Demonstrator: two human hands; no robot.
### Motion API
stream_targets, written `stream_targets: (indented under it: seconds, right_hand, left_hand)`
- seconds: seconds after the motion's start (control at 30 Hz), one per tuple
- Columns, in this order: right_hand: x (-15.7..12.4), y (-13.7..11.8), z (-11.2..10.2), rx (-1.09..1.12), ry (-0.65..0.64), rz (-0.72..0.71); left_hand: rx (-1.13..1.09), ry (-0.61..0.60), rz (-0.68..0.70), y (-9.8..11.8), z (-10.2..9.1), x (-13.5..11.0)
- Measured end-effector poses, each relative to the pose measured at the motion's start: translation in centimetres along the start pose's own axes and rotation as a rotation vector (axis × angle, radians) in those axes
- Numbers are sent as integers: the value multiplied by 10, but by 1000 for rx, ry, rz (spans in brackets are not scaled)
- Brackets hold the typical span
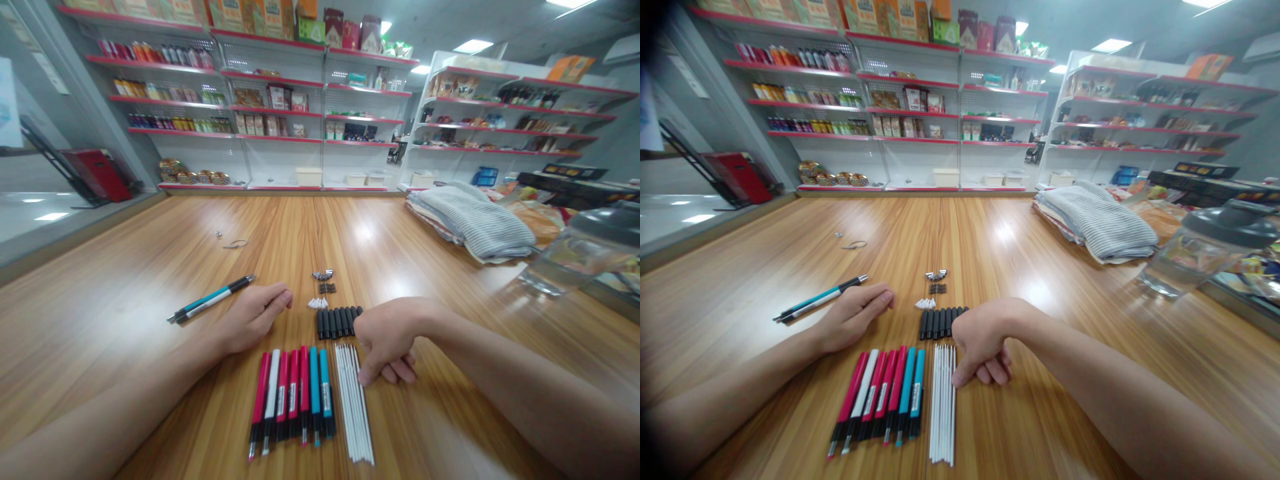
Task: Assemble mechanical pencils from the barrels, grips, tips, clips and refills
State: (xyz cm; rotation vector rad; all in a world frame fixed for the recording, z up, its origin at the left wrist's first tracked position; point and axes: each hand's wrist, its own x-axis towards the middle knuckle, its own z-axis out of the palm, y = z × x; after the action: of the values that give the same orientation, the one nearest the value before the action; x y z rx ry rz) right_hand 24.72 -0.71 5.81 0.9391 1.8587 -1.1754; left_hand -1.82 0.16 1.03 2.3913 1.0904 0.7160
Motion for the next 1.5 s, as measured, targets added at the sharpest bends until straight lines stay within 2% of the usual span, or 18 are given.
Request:
stream_targets:
  seconds: [0.3,0.43,0.5,0.53,0.57,0.67,0.7,0.73,0.77,0.83,0.93,1.03,1.17,1.3,1.4,1.5]
  right_hand:
    - [5,3,-1,34,-32,3]
    - [-1,3,-2,18,-41,-7]
    - [-6,0,-5,-16,30,-68]
    - [-8,-2,-6,-31,159,-132]
    - [-8,-4,-7,-45,366,-213]
    - [3,-6,-9,-131,1232,-417]
    - [10,-5,-8,-190,1459,-443]
    - [18,-4,-7,-252,1616,-463]
    - [26,-3,-5,-305,1697,-496]
    - [39,-1,0,-345,1745,-579]
    - [47,-4,7,-351,1732,-669]
    - [49,-9,8,-389,1703,-714]
    - [52,-8,4,-352,1731,-786]
    - [54,-3,0,-304,1743,-835]
    - [53,0,-1,-192,1786,-785]
    - [51,4,-4,13,1799,-652]
  left_hand:
    - [-16,8,-1,0,0,0]
    - [-72,54,-3,-2,2,-1]
    - [-172,104,-48,-4,4,-1]
    - [-255,146,-81,-4,6,0]
    - [-347,199,-110,-5,7,1]
    - [-520,381,-103,-5,10,5]
    - [-529,426,-84,-5,10,7]
    - [-549,458,-76,-5,10,8]
    - [-602,479,-85,-5,10,9]
    - [-807,487,-145,-6,11,9]
    - [-1109,442,-218,-7,15,10]
    - [-1212,346,-224,-9,19,11]
    - [-1203,168,-243,-9,22,10]
    - [-1076,94,-263,-8,22,10]
    - [-968,67,-261,-7,23,10]
    - [-883,98,-272,-7,25,11]
